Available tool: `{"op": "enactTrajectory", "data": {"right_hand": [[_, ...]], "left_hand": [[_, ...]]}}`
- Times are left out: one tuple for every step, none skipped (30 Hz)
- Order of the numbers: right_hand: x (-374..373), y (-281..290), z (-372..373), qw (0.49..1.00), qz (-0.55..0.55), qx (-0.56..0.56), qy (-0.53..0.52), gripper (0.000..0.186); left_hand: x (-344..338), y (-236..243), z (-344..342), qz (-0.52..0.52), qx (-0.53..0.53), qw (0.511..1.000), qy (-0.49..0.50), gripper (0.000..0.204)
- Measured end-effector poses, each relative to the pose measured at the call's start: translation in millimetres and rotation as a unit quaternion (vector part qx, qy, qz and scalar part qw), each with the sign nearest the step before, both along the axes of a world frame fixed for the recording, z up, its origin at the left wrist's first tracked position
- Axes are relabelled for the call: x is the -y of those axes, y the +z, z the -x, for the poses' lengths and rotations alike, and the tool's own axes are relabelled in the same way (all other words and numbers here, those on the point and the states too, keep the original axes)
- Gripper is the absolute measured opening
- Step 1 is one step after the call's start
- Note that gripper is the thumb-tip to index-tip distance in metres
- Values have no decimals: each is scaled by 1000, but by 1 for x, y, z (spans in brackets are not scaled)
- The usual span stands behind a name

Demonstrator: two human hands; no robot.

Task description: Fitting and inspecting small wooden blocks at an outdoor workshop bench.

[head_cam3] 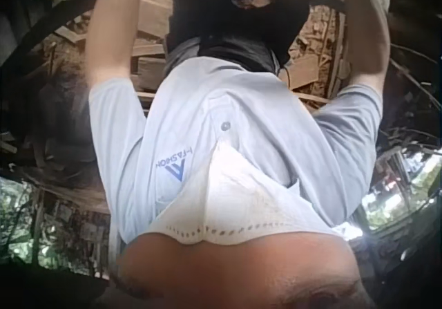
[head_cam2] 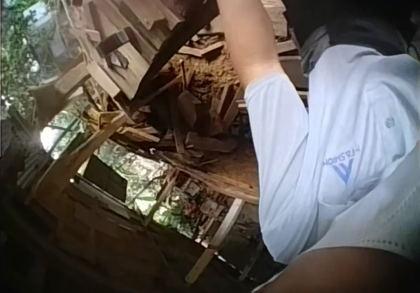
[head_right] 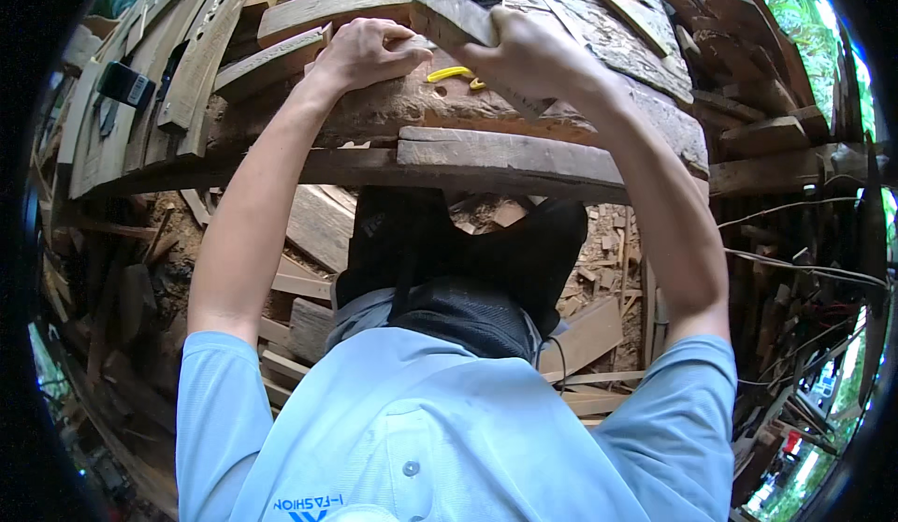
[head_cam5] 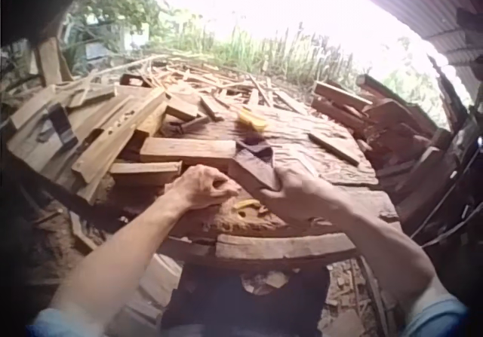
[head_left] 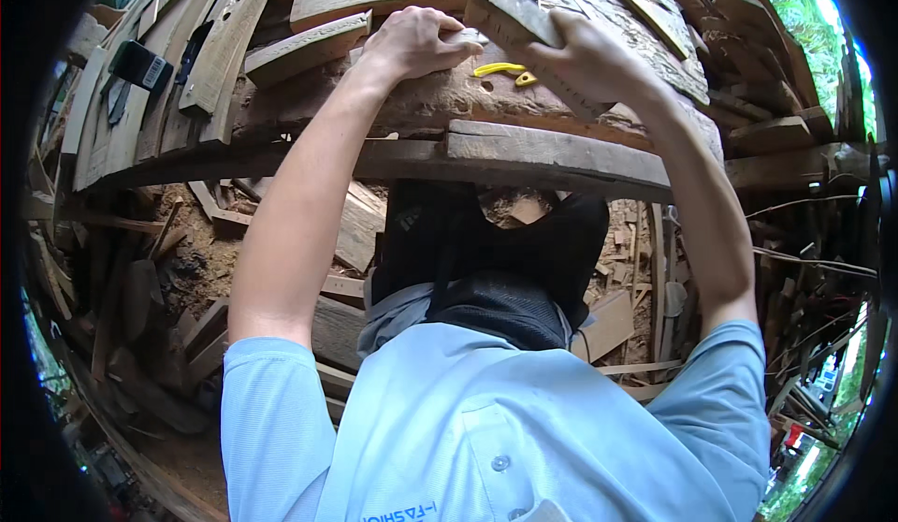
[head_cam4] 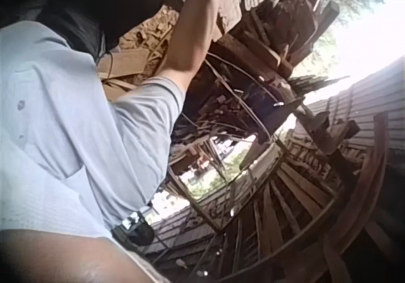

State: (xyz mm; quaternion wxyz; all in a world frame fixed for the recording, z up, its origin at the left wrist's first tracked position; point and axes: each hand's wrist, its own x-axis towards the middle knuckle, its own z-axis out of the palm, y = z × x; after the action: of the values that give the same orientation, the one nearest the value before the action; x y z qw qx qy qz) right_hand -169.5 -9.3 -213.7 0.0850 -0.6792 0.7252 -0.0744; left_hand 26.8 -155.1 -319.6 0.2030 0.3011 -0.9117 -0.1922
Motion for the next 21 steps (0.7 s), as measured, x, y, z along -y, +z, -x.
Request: {"op": "enactTrajectory", "data": {"right_hand": [[0, 12, 11, 997, -23, 78, -14, 54], [-14, 23, 8, 979, 75, 186, -16, 55], [-7, 4, 19, 955, 253, 148, 40, 52], [-7, -6, 17, 985, 121, 124, 2, 53], [-2, -10, 8, 995, -10, 97, -34, 54], [-3, -16, -2, 997, -22, -67, -1, 55], [-9, -7, -1, 997, -23, -67, -2, 55], [-13, 8, 3, 998, 57, 31, 3, 55], [-14, 16, 6, 982, 134, 129, 7, 56], [-5, 0, 9, 941, 279, 187, 50, 54], [-12, -12, 15, 965, 142, 219, 24, 55], [-7, -23, 12, 992, 66, 107, 7, 53], [-3, -32, 10, 1000, -11, -7, -9, 52], [-4, -6, -2, 999, -40, -28, -18, 50], [-18, 4, 8, 997, 30, 71, -8, 47], [-15, 3, 8, 982, 140, 130, -9, 46], [-21, 4, 7, 951, 243, 189, -18, 45], [-22, -4, 11, 979, 83, 184, -26, 45], [-19, -15, 5, 997, -57, 10, -56, 50], [-15, -15, 4, 1000, 8, -7, -17, 50], [-11, -14, 3, 997, 73, -24, 22, 50]], "left_hand": [[1, 0, 4, -4, 6, 1000, 14, 61], [-5, -1, 6, -14, 14, 1000, 24, 60], [-3, 3, 6, -8, 11, 1000, 14, 61], [-5, 3, 3, -6, 9, 1000, 6, 62], [-3, 4, -1, 0, 7, 1000, 0, 62], [-2, 4, -2, 0, 7, 1000, 0, 62], [-4, 3, -1, -4, 8, 1000, -3, 59], [-6, 2, 0, -9, 7, 1000, -2, 57], [-7, 2, 7, -26, 6, 999, 17, 57], [0, 5, 4, -8, 10, 1000, 22, 58], [-4, 10, 7, 3, 16, 1000, 15, 59], [1, 6, 5, -17, 55, 998, 5, 62], [6, -6, 0, 0, 16, 1000, 13, 61], [2, -9, -2, -4, 16, 1000, 10, 60], [-1, -6, 3, 0, 13, 1000, 7, 58], [0, 1, 10, -34, 31, 999, 29, 57], [5, 3, 11, 16, 16, 1000, 7, 55], [3, -1, 8, 5, 4, 1000, -1, 57], [0, -4, 5, -6, -9, 1000, -9, 58], [0, -3, 3, -4, -9, 1000, -5, 58], [-2, -2, 3, -3, -3, 1000, 6, 60]]}}
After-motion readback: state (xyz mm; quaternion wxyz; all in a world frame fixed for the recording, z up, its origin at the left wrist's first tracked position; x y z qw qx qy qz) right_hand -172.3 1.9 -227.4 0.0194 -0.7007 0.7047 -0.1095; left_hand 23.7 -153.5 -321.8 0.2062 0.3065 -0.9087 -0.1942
